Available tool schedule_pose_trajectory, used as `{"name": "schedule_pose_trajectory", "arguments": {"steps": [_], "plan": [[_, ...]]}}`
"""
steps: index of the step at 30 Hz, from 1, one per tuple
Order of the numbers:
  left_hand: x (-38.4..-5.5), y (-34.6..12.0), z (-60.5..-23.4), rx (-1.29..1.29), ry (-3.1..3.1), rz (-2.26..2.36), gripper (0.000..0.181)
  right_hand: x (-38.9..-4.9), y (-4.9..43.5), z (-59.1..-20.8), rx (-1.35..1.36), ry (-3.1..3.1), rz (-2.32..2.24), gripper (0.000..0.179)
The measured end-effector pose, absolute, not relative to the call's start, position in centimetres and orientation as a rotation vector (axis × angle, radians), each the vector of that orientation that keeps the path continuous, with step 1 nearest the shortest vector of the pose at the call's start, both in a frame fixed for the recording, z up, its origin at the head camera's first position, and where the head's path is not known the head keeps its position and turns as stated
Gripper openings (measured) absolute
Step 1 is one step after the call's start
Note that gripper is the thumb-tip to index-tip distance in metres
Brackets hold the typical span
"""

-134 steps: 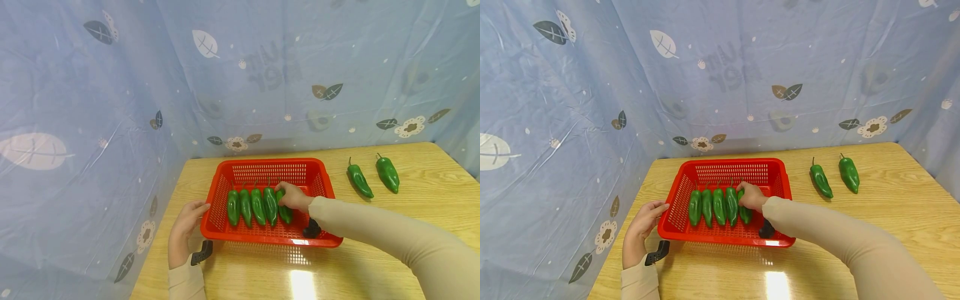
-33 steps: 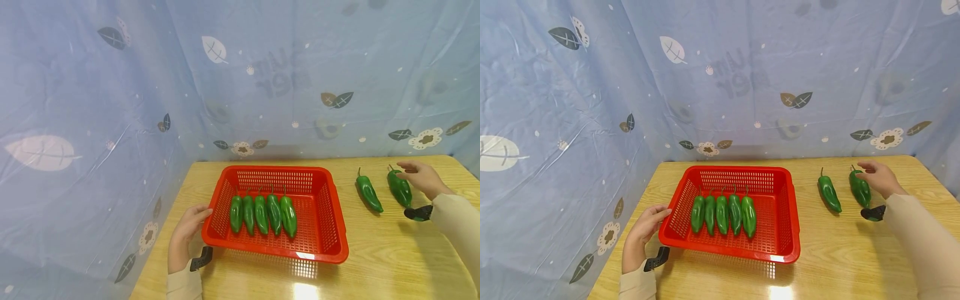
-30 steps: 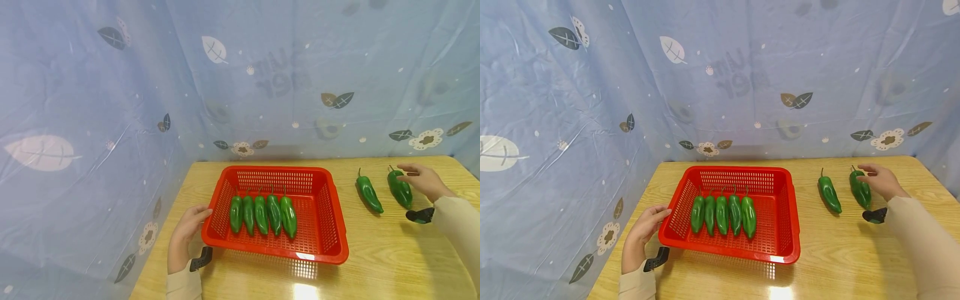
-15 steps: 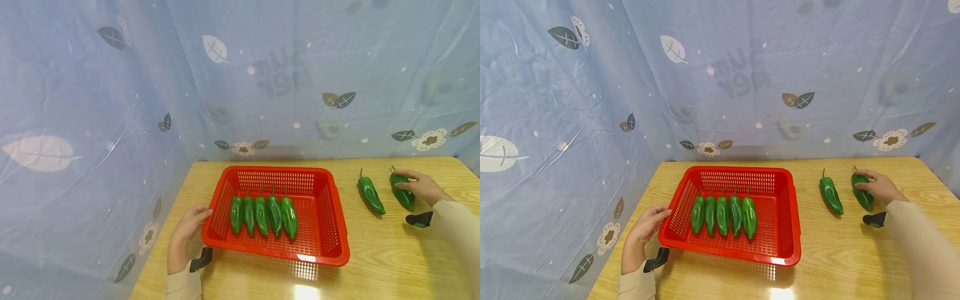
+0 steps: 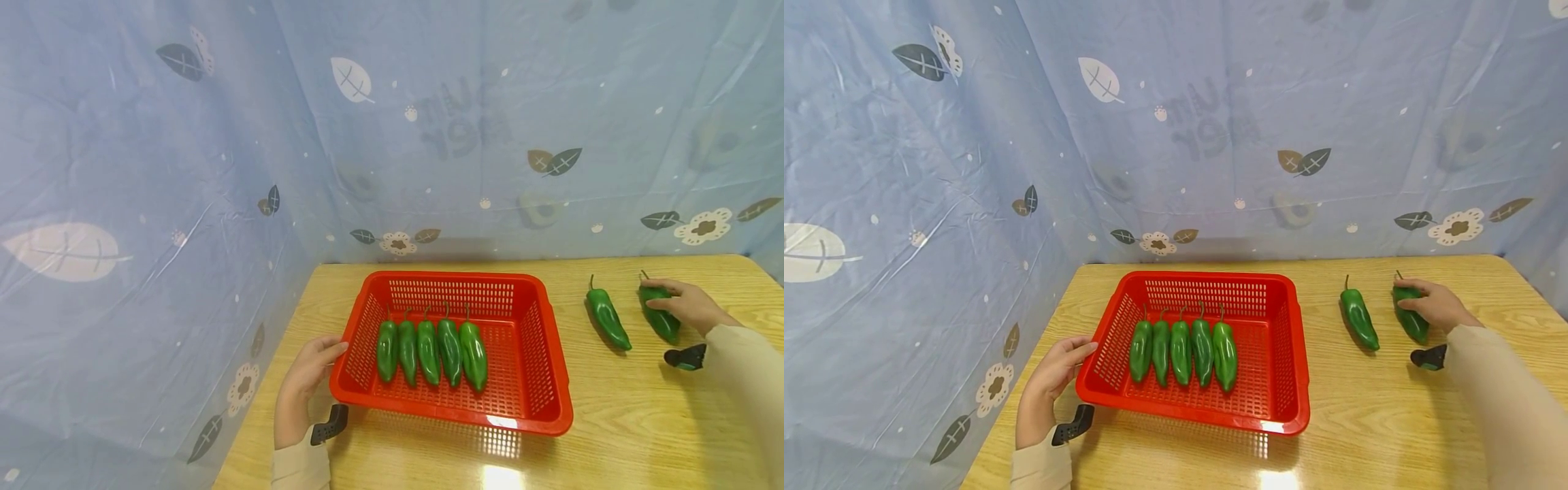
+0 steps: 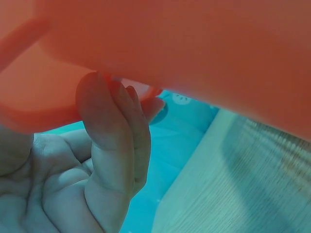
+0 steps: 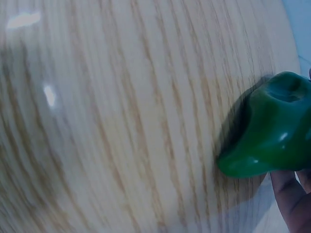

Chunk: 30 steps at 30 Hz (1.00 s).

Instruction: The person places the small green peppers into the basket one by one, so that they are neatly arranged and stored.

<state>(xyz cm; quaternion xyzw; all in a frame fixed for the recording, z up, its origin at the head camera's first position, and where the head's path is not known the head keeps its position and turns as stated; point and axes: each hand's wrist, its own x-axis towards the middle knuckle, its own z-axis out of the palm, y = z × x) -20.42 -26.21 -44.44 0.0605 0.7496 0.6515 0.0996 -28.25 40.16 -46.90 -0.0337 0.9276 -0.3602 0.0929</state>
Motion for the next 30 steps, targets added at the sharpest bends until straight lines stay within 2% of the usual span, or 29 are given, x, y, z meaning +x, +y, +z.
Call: {"name": "schedule_pose_trajectory", "arguments": {"steps": [9, 30], "plan": [[-20.3, -26.1, -44.2, 0.176, 2.221, 1.924, 0.04, -27.8, 40.2, -46.9, -0.027, 2.712, -1.276, 0.068], [-20.4, -26.1, -44.2, 0.147, 2.245, 1.921, 0.038, -26.5, 36.7, -45.1, -0.091, 2.433, -1.702, 0.064]]}}
